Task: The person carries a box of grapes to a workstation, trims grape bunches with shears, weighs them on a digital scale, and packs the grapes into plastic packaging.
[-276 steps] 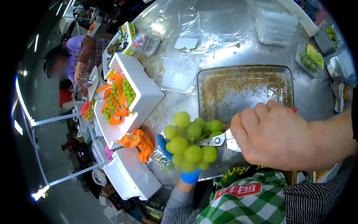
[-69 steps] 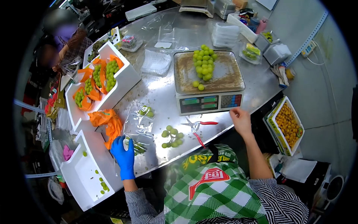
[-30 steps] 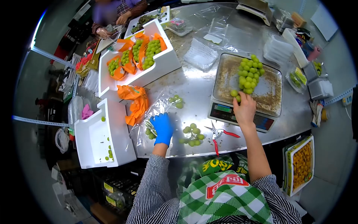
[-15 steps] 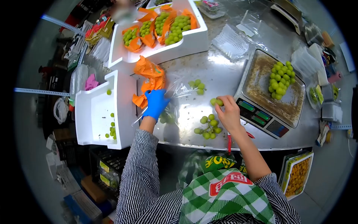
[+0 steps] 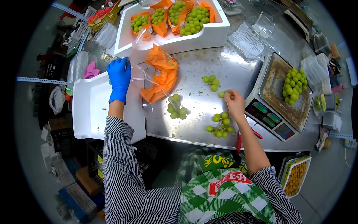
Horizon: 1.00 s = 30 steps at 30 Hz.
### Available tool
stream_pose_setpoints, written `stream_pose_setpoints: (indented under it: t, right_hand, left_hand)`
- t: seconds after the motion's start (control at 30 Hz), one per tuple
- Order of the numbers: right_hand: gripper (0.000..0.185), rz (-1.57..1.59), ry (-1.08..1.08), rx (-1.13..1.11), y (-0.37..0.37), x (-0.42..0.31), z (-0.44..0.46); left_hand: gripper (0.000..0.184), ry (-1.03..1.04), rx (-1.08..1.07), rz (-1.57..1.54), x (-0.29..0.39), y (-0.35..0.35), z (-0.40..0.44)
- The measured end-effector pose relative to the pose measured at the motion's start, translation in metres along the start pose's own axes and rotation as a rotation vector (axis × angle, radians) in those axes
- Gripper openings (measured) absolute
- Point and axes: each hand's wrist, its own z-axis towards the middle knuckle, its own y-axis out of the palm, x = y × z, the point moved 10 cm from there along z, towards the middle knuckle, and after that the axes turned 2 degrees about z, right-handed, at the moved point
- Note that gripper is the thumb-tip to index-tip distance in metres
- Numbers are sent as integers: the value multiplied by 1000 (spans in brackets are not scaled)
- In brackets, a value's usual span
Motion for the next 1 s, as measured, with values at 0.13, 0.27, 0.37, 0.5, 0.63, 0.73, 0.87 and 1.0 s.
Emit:
stream_pose_setpoints:
  t: [0.13, 0.27, 0.37, 0.5, 0.63, 0.73, 0.87, 1.0]
  right_hand:
    - [29, -35, -15, -36, 5, 6, 0]
    - [36, -66, -31, -42, 2, 4, -4]
    - [39, -60, -25, -32, 2, 4, -6]
    - [42, -136, -66, -10, -3, -8, -10]
    - [44, -215, -74, -66, -15, -27, -28]
    - [43, -265, -268, -70, -44, -58, -66]
    - [47, -491, -264, -72, -87, -30, -128]
    - [66, -785, -85, -181, -106, -6, -168]
  left_hand:
    - [32, 261, 64, 108, 33, 13, 10]
    - [47, 374, -113, 205, 46, 64, 16]
    - [57, 342, -141, 272, 36, 83, 36]
    - [75, 309, -240, 278, 42, 80, 50]
    - [94, 245, -407, 135, 50, 71, 50]
    - [101, 256, -479, 115, 79, 50, 39]
    - [84, 422, -299, -87, 135, 19, 19]
    - [61, 588, -406, -281, 213, 32, -18]
